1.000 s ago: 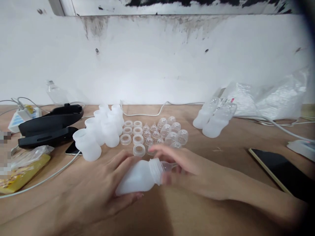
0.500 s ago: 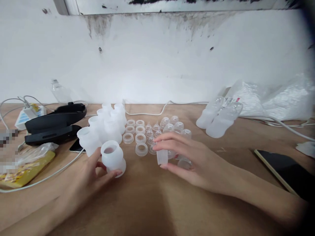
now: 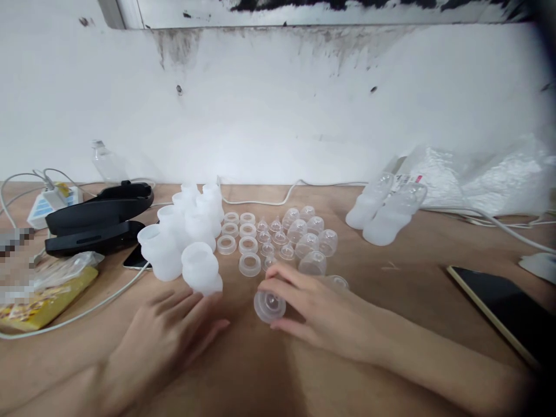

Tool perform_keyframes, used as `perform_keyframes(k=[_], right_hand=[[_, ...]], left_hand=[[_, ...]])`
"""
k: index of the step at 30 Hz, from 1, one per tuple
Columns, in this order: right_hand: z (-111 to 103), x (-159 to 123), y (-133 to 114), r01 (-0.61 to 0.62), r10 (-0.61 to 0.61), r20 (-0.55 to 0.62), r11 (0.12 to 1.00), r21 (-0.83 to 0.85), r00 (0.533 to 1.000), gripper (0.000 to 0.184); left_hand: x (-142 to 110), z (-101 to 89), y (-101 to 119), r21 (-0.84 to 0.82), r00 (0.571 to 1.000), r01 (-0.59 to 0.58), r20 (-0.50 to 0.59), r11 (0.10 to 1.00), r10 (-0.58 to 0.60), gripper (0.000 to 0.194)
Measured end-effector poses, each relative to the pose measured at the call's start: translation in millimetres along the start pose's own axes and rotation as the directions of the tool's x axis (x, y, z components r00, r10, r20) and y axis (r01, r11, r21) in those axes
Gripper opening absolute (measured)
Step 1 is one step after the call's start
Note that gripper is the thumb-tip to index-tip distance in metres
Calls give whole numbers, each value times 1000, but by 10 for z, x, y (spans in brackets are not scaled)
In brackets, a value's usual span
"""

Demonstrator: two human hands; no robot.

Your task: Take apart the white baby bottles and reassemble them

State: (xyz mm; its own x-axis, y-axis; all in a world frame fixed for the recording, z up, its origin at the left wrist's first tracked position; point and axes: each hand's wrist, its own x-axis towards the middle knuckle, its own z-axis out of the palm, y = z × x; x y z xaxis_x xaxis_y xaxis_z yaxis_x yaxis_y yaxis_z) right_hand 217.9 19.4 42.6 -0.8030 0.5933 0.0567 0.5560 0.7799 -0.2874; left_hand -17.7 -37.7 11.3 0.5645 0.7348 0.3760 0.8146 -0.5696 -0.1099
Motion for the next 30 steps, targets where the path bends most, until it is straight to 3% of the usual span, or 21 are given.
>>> perform_keyframes(k=[4, 9, 16, 18, 21, 23, 25, 30], right_hand=[[65, -1, -30, 22, -14, 71, 992, -123, 997, 26], [42, 2, -10, 24, -16, 62, 991, -133, 998, 26], [16, 8, -18, 31, -30, 67, 1000, -1, 997, 23], [21, 17, -33, 13, -17, 63, 999, 53, 998, 21], [46, 33, -69, -11, 9, 23, 993, 116, 1000, 16], [79, 40, -92, -20, 23, -20, 990, 141, 1000, 13], [129, 43, -100, -21, 29, -54, 990, 138, 998, 11], [265, 44, -59, -11, 22, -148, 997, 76, 989, 14]], left_hand=[[3, 85, -159, 105, 993, 115, 21, 988, -118, 25], [0, 122, -253, 113, 974, 215, 41, 970, -221, 27], [52, 135, -272, 163, 981, 190, 5, 968, -193, 25], [96, 90, -199, 109, 992, 125, -8, 986, -125, 23], [227, 38, -14, -106, 1000, 29, 1, 994, -29, 24], [330, 47, 115, -269, 999, 21, 46, 963, -9, 34], [411, 82, 213, -374, 994, 44, 106, 926, -5, 27], [500, 51, 289, -379, 986, 115, 159, 918, -57, 12]])
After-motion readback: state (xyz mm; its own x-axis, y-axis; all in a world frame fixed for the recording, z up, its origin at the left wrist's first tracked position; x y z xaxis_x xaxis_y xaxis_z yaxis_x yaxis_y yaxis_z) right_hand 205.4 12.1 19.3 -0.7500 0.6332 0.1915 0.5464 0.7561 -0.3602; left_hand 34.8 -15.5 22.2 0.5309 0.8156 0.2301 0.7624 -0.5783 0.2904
